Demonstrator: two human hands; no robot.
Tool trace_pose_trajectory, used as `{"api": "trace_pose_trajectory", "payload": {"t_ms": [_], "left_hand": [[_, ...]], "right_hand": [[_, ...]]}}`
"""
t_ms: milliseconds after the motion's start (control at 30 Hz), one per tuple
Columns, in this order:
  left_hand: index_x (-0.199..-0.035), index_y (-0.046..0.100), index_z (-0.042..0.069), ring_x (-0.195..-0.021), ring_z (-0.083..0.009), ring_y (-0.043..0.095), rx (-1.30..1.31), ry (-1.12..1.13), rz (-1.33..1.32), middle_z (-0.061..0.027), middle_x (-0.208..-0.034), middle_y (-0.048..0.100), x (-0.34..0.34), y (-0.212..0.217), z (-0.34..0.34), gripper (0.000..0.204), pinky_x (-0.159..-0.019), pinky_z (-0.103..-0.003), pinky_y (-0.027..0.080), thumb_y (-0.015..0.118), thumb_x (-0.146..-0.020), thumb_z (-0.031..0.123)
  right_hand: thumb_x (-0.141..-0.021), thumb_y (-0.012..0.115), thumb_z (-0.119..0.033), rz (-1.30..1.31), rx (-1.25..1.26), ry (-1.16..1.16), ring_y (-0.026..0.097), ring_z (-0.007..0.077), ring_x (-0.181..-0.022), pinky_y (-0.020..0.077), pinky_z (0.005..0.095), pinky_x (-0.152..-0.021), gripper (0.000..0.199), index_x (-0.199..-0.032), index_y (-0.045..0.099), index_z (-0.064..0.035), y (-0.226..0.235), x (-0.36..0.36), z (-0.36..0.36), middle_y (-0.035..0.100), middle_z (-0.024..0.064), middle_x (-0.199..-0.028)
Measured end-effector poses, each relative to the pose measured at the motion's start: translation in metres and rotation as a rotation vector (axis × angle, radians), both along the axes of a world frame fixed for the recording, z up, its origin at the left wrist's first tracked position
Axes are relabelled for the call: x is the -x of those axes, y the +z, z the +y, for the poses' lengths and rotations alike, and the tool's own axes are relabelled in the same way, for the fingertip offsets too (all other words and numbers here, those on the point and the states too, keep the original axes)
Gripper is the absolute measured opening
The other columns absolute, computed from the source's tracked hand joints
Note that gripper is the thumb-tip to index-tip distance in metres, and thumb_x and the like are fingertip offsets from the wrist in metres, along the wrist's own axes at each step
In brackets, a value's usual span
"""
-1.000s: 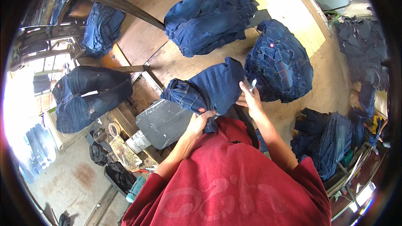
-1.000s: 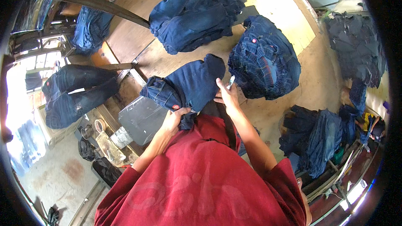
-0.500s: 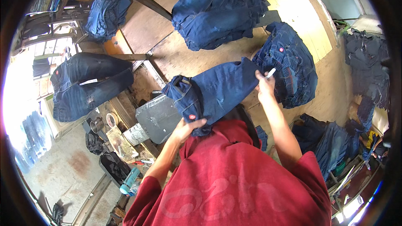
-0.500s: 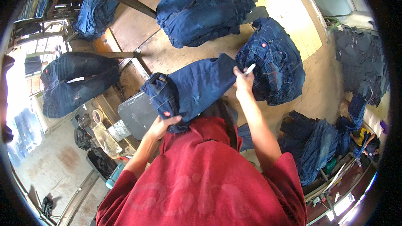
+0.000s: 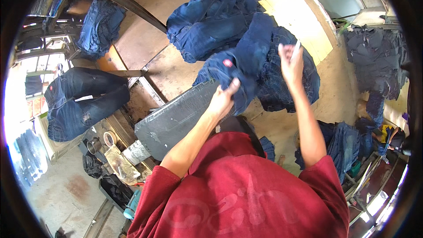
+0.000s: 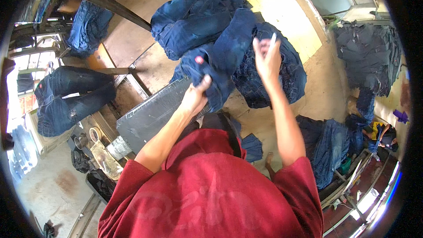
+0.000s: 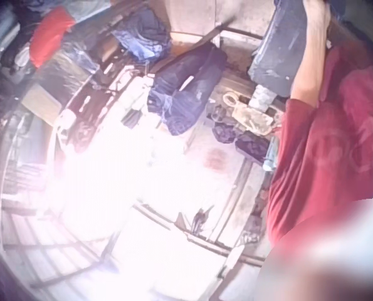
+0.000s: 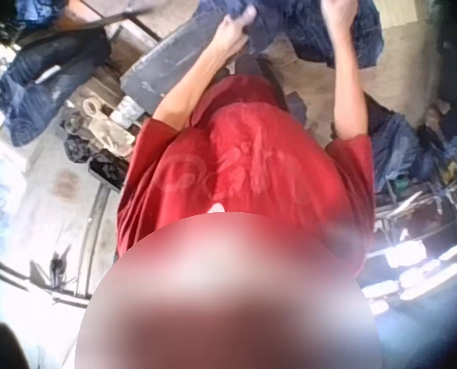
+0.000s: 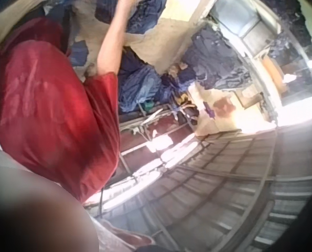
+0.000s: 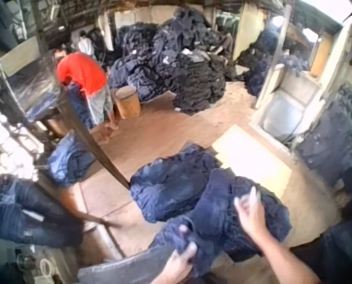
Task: The person repeatedly picks up pairs of jeans from a pile, lays them on a table, and uses a white marker to draw lines on the fabric. After marking, the jeans are placed back on the pile. The process is repeated for multiple pairs.
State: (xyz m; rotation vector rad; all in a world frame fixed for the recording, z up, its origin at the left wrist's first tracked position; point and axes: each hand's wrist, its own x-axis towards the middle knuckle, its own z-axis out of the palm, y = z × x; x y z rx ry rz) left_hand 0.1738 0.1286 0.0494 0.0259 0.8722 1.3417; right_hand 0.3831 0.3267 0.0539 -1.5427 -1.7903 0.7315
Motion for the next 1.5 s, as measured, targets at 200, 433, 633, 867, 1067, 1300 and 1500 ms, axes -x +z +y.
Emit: {"api": "trace_pose_trajectory", "payload": {"t_ms": [200, 433, 633, 867, 1067, 1300, 1500], "left_hand": [[-0.152, 0.056, 0.008, -0.139, -0.0340, 0.063, 0.110, 0.427, -0.378, -0.0132, -0.150, 0.067, 0.041, -0.005, -0.007, 0.056, -0.123, -0.057, 0.046, 0.062, -0.111, 0.045], [-0.154, 0.056, 0.008, -0.136, -0.0320, 0.066, 0.200, 0.387, -0.089, -0.0114, -0.152, 0.066, 0.108, -0.002, -0.124, 0.058, -0.118, -0.054, 0.053, 0.056, -0.113, 0.050], [-0.144, 0.064, 0.007, -0.123, -0.0295, 0.073, 0.148, 0.519, 0.051, -0.0124, -0.139, 0.074, 0.145, -0.007, -0.208, 0.083, -0.105, -0.048, 0.060, 0.058, -0.100, 0.078], [-0.130, 0.075, 0.001, -0.120, -0.0217, 0.069, 0.513, -0.593, 0.661, -0.0070, -0.127, 0.077, 0.138, -0.008, -0.299, 0.053, -0.111, -0.040, 0.053, 0.088, -0.096, 0.040], [-0.148, 0.065, -0.001, -0.133, -0.0244, 0.065, 0.578, -0.882, 0.843, -0.0116, -0.144, 0.073, 0.258, 0.043, -0.348, 0.076, -0.119, -0.038, 0.045, 0.089, -0.092, 0.044], [-0.127, 0.066, -0.001, -0.107, -0.0357, 0.078, 0.685, -0.494, 1.674, -0.0234, -0.112, 0.078, 0.324, 0.101, -0.260, 0.075, -0.094, -0.046, 0.061, 0.090, -0.086, 0.057], [-0.166, 0.045, 0.001, -0.160, -0.0306, 0.039, 0.172, -1.025, 0.775, -0.0204, -0.172, 0.044, 0.276, -0.016, -0.090, 0.100, -0.133, -0.042, 0.028, 0.029, -0.107, 0.081]], "right_hand": [[-0.078, 0.098, -0.031, -0.170, -0.048, 0.442, 0.066, 0.0391, -0.118, 0.0514, 0.0483, -0.103, 0.065, -0.119, 0.057, -0.0019, 0.014, 0.045, -0.192, 0.067, 0.0167, -0.136], [-0.086, 0.077, -0.012, -0.176, 0.037, 0.722, 0.072, 0.0362, -0.075, 0.0592, 0.0498, -0.069, 0.025, -0.101, 0.058, -0.0071, 0.026, 0.087, -0.249, 0.070, 0.0134, -0.095], [-0.092, 0.075, -0.016, 0.180, 0.513, 0.961, 0.076, 0.0451, -0.079, 0.0616, 0.0573, -0.067, 0.028, -0.107, 0.055, -0.0043, 0.076, 0.177, -0.295, 0.078, 0.0211, -0.098], [-0.107, 0.074, -0.033, 0.256, 0.654, 0.875, 0.079, 0.0299, -0.070, 0.0598, 0.0437, -0.063, 0.033, -0.103, 0.062, -0.0019, 0.097, 0.157, -0.282, 0.077, 0.0143, -0.082], [-0.113, 0.062, -0.032, -0.128, 0.653, 0.604, 0.075, 0.0450, -0.080, 0.0560, 0.0535, -0.067, 0.026, -0.119, 0.059, -0.0074, 0.085, 0.111, -0.263, 0.074, 0.0216, -0.086], [-0.111, 0.063, -0.025, -0.229, 0.478, 0.633, 0.070, 0.0425, -0.067, 0.0514, 0.0554, -0.061, 0.015, -0.115, 0.060, -0.0112, 0.077, 0.124, -0.256, 0.068, 0.0152, -0.073], [-0.103, 0.075, -0.013, -0.062, 0.367, 0.644, 0.075, 0.0350, -0.068, 0.0570, 0.0458, -0.059, 0.025, -0.126, 0.065, -0.0094, 0.067, 0.183, -0.289, 0.078, 0.0139, -0.085]]}}
